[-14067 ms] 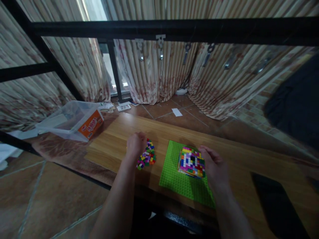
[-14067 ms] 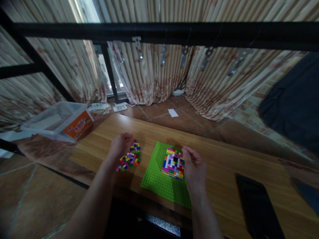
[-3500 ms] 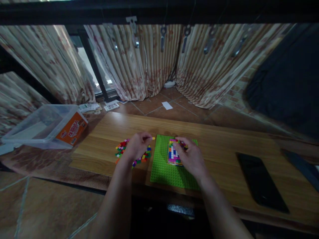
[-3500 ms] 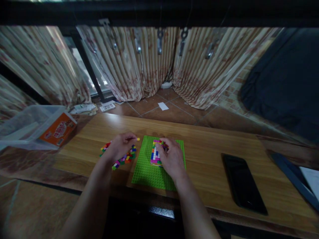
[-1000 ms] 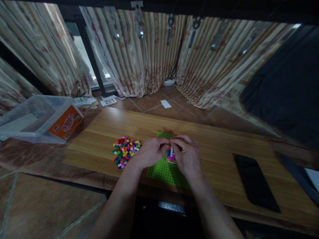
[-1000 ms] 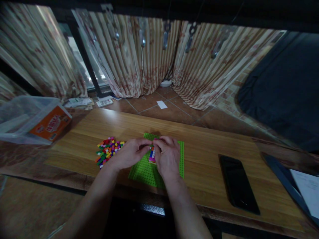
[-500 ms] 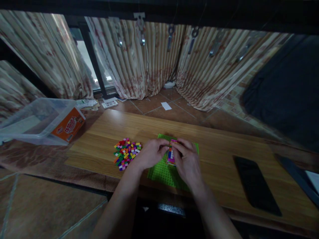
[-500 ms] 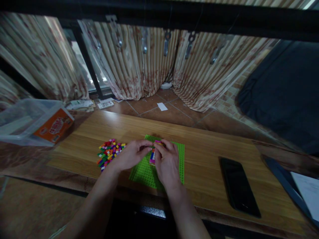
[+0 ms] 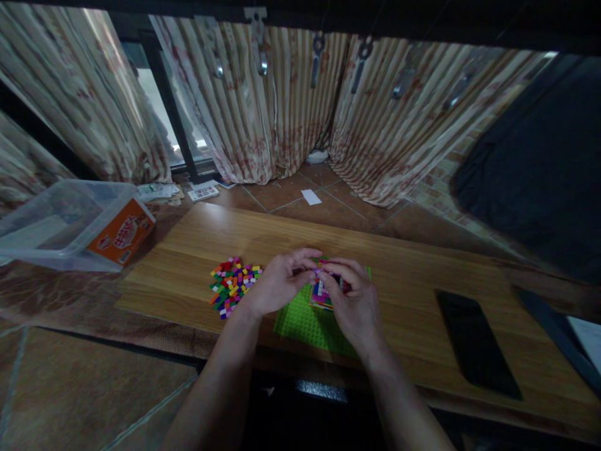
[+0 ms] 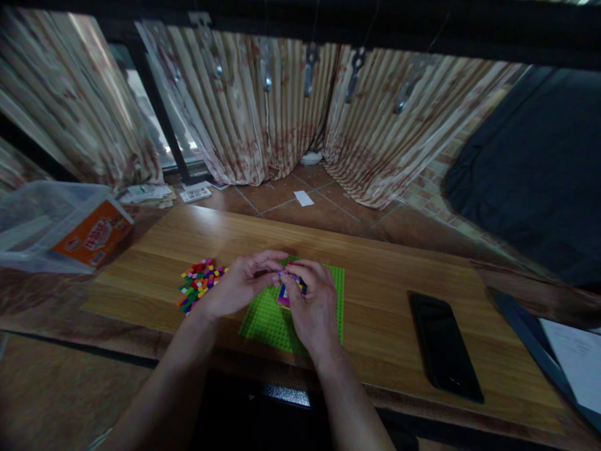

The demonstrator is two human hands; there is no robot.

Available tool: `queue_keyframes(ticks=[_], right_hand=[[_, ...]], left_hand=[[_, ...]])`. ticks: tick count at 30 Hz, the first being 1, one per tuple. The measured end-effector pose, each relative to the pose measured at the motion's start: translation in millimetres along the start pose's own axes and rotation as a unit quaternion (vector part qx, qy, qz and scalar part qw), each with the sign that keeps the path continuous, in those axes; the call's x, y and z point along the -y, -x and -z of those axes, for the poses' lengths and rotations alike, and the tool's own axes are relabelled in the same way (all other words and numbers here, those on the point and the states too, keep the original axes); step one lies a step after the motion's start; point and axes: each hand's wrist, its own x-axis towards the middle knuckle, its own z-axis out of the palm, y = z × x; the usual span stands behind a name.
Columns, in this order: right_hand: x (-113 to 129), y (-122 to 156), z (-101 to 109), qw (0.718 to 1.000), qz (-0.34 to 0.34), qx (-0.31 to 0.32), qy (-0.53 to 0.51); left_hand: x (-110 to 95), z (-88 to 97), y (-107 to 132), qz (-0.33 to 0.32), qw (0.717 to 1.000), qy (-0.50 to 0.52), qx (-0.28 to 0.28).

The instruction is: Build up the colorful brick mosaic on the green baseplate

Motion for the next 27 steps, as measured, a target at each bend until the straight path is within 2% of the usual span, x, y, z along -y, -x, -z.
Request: queue_keyframes(ticks=[6,13,15,18,21,27], right_hand=[[-4,-2,1,0.994,-0.047,0.005,-0.095],[-2,-7,10,0.972,-0.110,0.015,-0.205],[-5,-8,14,0.980,-0.107,-0.001,-0.170],[-10,-7,16,0.997,-0.061,-0.023,-0.043],[-13,-7,13,0.999,-0.017,-0.006,0.032],[-16,-11,2,0.996,0.023,0.014,0.083]], left_hand=[[-5,-3.2,1,0.001,1.000,0.026,0.002],[-9,2.2,4,0.005,0.999,0.035,0.027],[-5,6.7,3,0.009,1.000,0.002,0.021],[3,14.0,2,0.027,0.995,-0.096,0.007],[8,17.4,1,0.036,0.981,-0.192,0.013],[7,14.8,0,0.009,0.974,-0.225,0.040]])
